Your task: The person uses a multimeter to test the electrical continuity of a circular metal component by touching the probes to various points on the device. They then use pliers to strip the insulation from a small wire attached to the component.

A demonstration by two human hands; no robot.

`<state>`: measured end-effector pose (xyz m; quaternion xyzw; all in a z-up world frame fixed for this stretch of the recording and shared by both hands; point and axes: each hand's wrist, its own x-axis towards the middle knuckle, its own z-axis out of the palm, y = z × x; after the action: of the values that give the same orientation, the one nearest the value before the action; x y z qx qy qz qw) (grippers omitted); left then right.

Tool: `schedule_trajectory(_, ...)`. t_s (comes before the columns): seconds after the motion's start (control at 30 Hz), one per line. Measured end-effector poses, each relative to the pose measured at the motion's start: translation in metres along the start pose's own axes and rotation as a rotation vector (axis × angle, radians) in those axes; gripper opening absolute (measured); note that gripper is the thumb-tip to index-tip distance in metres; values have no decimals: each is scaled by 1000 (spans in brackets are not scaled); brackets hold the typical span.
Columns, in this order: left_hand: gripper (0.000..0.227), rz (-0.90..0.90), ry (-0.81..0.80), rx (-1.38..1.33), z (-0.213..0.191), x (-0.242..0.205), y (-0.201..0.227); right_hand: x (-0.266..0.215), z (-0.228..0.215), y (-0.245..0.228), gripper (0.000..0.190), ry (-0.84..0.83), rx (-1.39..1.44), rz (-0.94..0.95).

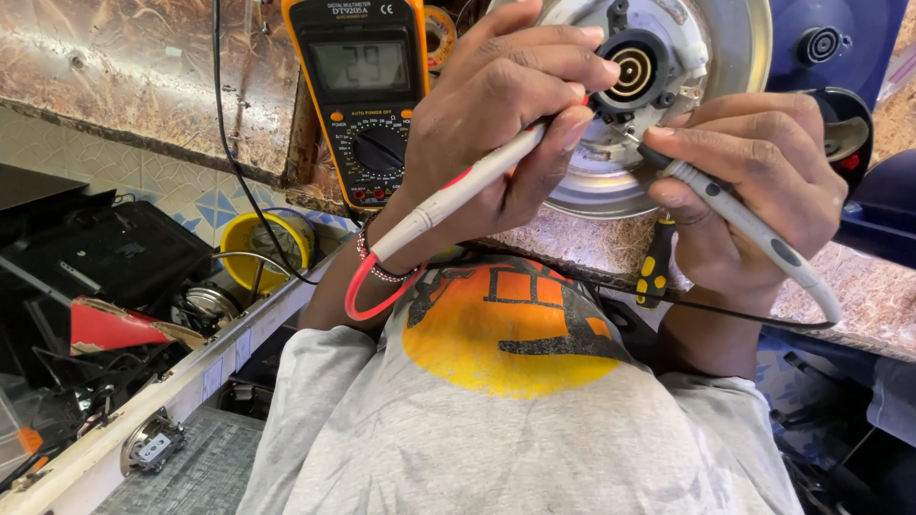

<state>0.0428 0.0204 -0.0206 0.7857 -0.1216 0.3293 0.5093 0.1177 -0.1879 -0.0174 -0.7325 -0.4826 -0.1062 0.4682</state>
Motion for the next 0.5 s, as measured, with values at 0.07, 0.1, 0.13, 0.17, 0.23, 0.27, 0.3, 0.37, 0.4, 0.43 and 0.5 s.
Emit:
schedule_trajectory(0.07,10,7,3,-2,1,0,-3,1,-1,-1,37,-5,1,-3)
schedule_trajectory(0.1,11,28,-3,-7,2,1,-5,2,-2,-2,36,-29,-3,20)
schedule_trajectory(0.13,13,46,-10,-14,3,1,-7,2,-3,-4,34,-54,-7,44)
schedule_trajectory(0.17,13,44,-10,-13,2,2,-6,2,-5,0,34,-55,-5,45)
schedule_trajectory(0.23,18,43,-12,-16,2,5,-5,1,-9,7,36,-50,70,17)
schedule_trajectory(0.27,18,46,-14,-18,2,5,-5,0,-8,8,36,-48,67,17)
schedule_trajectory(0.3,18,45,-9,-21,2,5,-5,-2,-7,9,36,-36,64,15)
schedule_trajectory(0.37,18,43,-6,-29,2,5,-4,-3,-4,8,36,-25,59,17)
schedule_trajectory(0.4,19,41,-5,-23,2,4,-4,-3,-2,7,35,-13,23,-7)
schedule_trajectory(0.43,19,40,-4,-16,1,4,-3,-2,0,6,34,-2,-11,-32)
schedule_trajectory(0.5,19,35,-1,-10,2,3,-3,-4,1,10,33,9,-9,-66)
